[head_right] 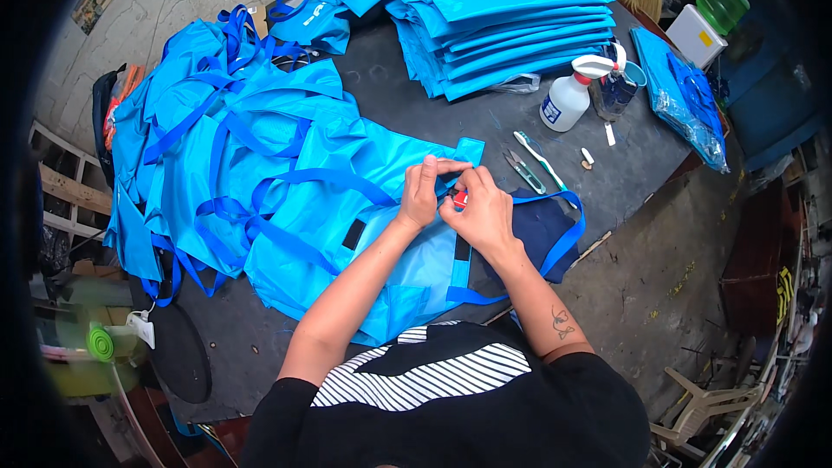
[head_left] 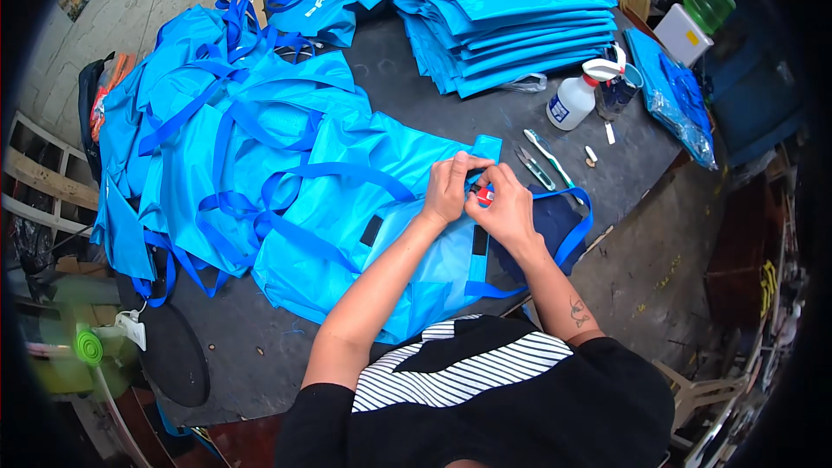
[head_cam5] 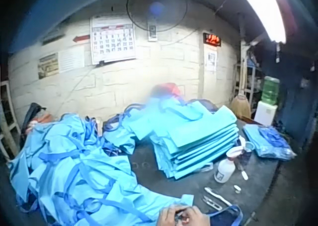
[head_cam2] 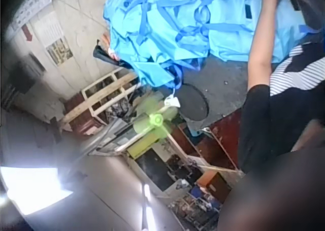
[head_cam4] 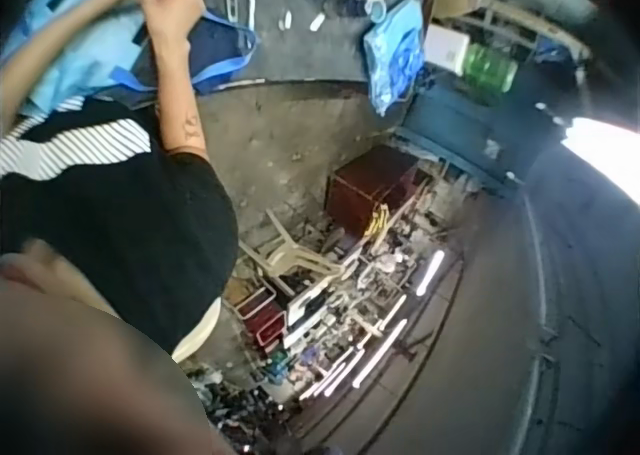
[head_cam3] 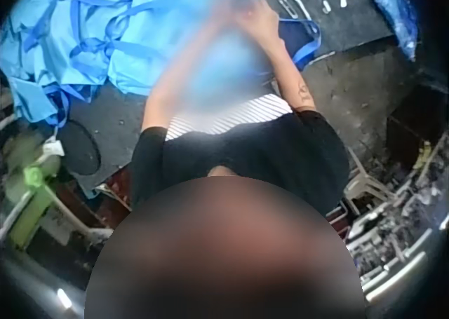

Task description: Trimming loose threads and inspecting blue reusable shopping bags.

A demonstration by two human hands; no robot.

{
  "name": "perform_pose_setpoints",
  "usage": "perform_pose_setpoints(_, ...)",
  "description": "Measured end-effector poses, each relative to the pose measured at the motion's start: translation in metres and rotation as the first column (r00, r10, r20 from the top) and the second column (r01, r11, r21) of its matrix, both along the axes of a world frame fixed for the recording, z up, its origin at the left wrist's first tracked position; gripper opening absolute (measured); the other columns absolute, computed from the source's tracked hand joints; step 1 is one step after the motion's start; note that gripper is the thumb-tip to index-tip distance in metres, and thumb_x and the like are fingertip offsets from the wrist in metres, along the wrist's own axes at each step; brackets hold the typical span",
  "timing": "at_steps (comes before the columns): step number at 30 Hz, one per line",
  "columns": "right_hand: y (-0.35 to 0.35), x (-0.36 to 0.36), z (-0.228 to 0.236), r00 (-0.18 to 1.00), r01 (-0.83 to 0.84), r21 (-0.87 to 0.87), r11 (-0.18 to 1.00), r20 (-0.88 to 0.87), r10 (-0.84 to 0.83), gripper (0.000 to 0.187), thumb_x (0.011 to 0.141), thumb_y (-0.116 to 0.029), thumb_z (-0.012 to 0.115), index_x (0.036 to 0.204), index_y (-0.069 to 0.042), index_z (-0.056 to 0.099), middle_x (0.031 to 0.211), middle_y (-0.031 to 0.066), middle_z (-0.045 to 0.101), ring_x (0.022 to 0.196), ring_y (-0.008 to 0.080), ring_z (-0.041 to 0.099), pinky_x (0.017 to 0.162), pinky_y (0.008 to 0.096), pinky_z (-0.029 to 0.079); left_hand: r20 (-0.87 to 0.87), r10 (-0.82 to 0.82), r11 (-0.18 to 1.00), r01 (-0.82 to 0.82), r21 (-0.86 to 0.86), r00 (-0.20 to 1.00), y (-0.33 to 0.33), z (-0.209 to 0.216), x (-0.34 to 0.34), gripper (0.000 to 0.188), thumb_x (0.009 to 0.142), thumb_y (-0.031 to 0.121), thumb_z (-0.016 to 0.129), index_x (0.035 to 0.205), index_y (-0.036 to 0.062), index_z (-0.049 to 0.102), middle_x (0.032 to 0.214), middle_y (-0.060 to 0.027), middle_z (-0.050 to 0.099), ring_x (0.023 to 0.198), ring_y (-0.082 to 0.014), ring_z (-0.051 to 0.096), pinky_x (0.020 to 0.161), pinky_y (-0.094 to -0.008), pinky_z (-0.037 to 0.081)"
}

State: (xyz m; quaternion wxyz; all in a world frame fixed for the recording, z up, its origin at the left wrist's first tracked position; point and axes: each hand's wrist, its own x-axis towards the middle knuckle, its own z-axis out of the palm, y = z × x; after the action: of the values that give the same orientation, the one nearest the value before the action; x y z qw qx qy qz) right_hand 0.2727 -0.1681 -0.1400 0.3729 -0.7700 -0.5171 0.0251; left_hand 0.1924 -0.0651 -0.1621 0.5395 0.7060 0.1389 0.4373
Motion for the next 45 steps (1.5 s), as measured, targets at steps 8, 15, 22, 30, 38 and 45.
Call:
perform_pose_setpoints(8,0.001,-0.003,0.001,0.999,-0.017,0.064,0.998,-0.032,0.019,0.025,0.067,-0.019,0.069,0.082,-0.004,0.055,0.084,0.0091,0.057,0.07,0.0314,0.062,0.057,0.0408,0.049,-0.102,-0.007,1.0,0.007,-0.002,0.995,0.002,0.001,-0.004,0.067,0.101,0.037,0.018,0.091,-0.0025,0.072,0.091,-0.0173,0.07,0.086,-0.0297,0.066,0.087,-0.036,0.047)
perform_pose_setpoints(15,0.002,0.004,-0.002,0.997,-0.013,0.082,0.997,-0.07,0.019,0.028,0.069,-0.021,0.072,0.082,-0.004,0.055,0.082,0.0094,0.059,0.067,0.031,0.062,0.06,0.0391,0.049,-0.1,-0.02,0.999,0.023,0.027,0.995,0.005,-0.001,-0.004,0.061,0.1,0.037,0.025,0.093,-0.0026,0.071,0.091,-0.0167,0.069,0.086,-0.0298,0.065,0.084,-0.0356,0.047)
perform_pose_setpoints(22,0.003,0.109,0.001,0.928,0.365,0.124,0.923,-0.124,-0.351,0.035,0.08,-0.035,0.069,0.087,-0.003,0.057,0.079,0.0143,0.062,0.072,0.0287,0.062,0.065,0.038,0.047,-0.315,0.1,0.865,0.075,0.497,0.944,0.025,0.017,-0.02,0.047,0.075,0.015,0.07,0.12,0.0093,0.059,0.11,-0.0123,0.06,0.102,-0.03,0.057,0.091,-0.0383,0.043)
perform_pose_setpoints(30,-0.015,0.122,-0.028,0.776,0.412,0.097,0.906,0.483,-0.405,0.033,0.074,-0.03,0.073,0.092,-0.007,0.059,0.092,0.0117,0.058,0.093,0.0306,0.056,0.081,0.0426,0.041,-0.474,0.33,0.943,-0.262,0.204,0.817,0.082,0.022,-0.03,0.04,0.075,0.004,0.064,0.115,0.0086,0.061,0.101,-0.0115,0.066,0.091,-0.0218,0.064,0.074,-0.0308,0.05)
perform_pose_setpoints(38,-0.009,0.133,-0.061,0.958,0.256,-0.123,0.959,0.165,-0.235,0.017,0.08,-0.013,0.065,0.091,-0.003,0.058,0.085,0.0139,0.061,0.081,0.0347,0.059,0.073,0.0438,0.046,-0.397,0.136,0.99,-0.114,0.077,0.908,0.101,0.011,-0.031,0.039,0.074,-0.005,0.056,0.111,0.0049,0.064,0.105,-0.0105,0.067,0.101,-0.0184,0.062,0.092,-0.0322,0.046)
perform_pose_setpoints(45,0.029,0.084,-0.015,0.789,-0.066,0.256,0.964,-0.579,0.208,0.021,0.097,-0.018,0.048,0.11,-0.004,0.054,0.096,0.0033,0.059,0.085,0.0094,0.056,0.066,0.0217,0.043,-0.342,-0.183,0.98,0.142,-0.141,0.922,0.087,0.035,-0.033,0.03,0.079,-0.003,0.061,0.108,0.0046,0.067,0.105,-0.0079,0.067,0.102,-0.0167,0.062,0.094,-0.0304,0.045)
